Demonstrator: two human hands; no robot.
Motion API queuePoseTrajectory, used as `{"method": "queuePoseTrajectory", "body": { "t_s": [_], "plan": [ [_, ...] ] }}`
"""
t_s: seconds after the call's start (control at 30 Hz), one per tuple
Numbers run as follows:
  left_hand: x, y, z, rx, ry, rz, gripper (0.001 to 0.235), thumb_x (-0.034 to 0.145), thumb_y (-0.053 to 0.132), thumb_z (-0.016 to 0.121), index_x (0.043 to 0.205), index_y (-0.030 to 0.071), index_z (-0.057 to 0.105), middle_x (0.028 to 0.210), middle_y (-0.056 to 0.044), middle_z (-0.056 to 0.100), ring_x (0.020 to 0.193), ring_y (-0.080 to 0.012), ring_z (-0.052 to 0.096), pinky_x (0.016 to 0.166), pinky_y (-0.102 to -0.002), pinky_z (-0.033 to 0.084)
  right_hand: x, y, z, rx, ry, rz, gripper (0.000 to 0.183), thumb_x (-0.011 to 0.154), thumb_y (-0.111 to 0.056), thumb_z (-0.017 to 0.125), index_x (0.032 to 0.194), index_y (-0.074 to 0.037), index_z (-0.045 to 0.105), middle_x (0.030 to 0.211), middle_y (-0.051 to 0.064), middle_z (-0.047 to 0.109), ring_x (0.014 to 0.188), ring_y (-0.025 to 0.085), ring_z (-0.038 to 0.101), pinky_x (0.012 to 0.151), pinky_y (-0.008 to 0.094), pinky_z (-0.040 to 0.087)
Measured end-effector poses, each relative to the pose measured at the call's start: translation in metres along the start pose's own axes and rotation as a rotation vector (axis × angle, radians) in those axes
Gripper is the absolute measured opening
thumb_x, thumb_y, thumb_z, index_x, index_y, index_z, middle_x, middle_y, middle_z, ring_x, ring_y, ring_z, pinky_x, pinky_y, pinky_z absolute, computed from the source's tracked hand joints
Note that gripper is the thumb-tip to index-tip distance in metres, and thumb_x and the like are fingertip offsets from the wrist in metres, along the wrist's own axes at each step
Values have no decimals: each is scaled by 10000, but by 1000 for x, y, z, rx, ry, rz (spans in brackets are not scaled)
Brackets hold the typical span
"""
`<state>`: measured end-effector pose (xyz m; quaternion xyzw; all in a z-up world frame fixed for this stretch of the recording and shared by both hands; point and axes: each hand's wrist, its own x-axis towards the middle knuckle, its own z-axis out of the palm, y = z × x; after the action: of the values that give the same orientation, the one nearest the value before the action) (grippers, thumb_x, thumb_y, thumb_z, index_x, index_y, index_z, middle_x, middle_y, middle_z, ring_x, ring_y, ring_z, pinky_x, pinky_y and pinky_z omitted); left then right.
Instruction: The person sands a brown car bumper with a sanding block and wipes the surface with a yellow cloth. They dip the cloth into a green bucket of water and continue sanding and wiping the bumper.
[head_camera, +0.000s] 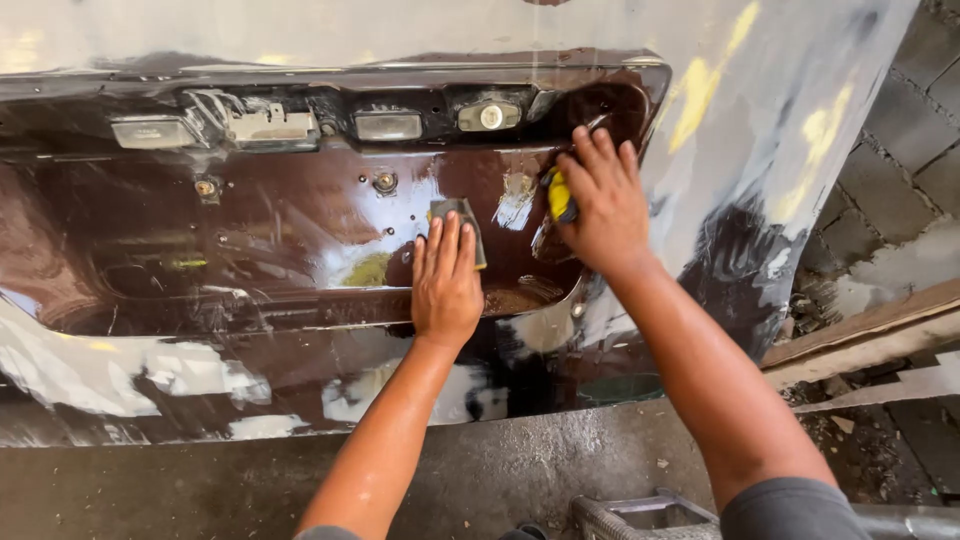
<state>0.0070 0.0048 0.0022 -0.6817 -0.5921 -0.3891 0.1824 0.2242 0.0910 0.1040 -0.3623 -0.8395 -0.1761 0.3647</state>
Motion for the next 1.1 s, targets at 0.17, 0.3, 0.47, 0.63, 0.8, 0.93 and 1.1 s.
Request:
{"method": "queuePoseTrajectory", "body": {
  "t_s": [0.17, 0.3, 0.47, 0.63, 0.8, 0.93, 1.1],
  "plan": [
    [37, 29, 46, -11, 48, 29, 508, 950, 65, 578, 1454, 5, 567, 1583, -197, 454, 1495, -377, 404, 1233, -557, 288, -15, 15, 3, 150, 49, -41, 570, 763, -81, 807, 1307, -87, 637, 1441, 121, 593, 1406, 339, 508, 1234, 526, 319],
    [81, 82, 58, -157, 56, 110, 453, 972, 56, 554, 1420, 1, 587, 1590, -187, 459, 1491, -369, 436, 1247, -558, 292, 1, 41, -14, 207, 365, 95, 482, 787, 35, 747, 1245, -74, 643, 1309, 145, 656, 1252, 358, 591, 1080, 459, 446],
    [75, 107, 48, -342, -16, 162, 467, 973, 59, 561, 1436, 3, 573, 1602, -172, 443, 1511, -366, 408, 1261, -544, 309, 13, 64, -9, 279, 576, 190, 343, 946, 56, 719, 1255, -35, 601, 1282, 176, 622, 1218, 385, 579, 1084, 436, 468],
    [25, 89, 46, -354, -158, 234, 528, 934, 55, 574, 1461, 19, 562, 1607, -156, 448, 1505, -348, 407, 1234, -543, 307, 15, 68, -1, 352, 644, 229, 282, 979, 55, 700, 1228, -29, 600, 1255, 161, 636, 1201, 360, 600, 1089, 415, 475],
    [111, 113, 56, -378, -21, 236, 498, 966, 69, 572, 1457, -6, 549, 1603, -156, 446, 1515, -343, 399, 1259, -529, 314, 11, 67, 2, 430, 666, 265, 282, 980, 53, 682, 1238, -20, 596, 1252, 172, 622, 1198, 349, 611, 1084, 404, 485],
    [107, 106, 46, -361, -6, 280, 450, 993, 54, 547, 1439, -4, 565, 1587, -158, 470, 1503, -341, 428, 1249, -510, 353, 7, 72, 1, 458, 655, 274, 273, 997, 57, 675, 1248, -24, 605, 1252, 166, 627, 1198, 337, 621, 1091, 398, 491],
    [14, 79, 26, -246, -133, 332, 467, 962, 12, 515, 1417, -22, 616, 1556, -181, 514, 1467, -340, 459, 1203, -492, 376, 9, 70, -1, 430, 640, 253, 289, 971, 57, 695, 1233, -24, 602, 1245, 170, 618, 1191, 351, 607, 1091, 408, 480]
  ]
}}
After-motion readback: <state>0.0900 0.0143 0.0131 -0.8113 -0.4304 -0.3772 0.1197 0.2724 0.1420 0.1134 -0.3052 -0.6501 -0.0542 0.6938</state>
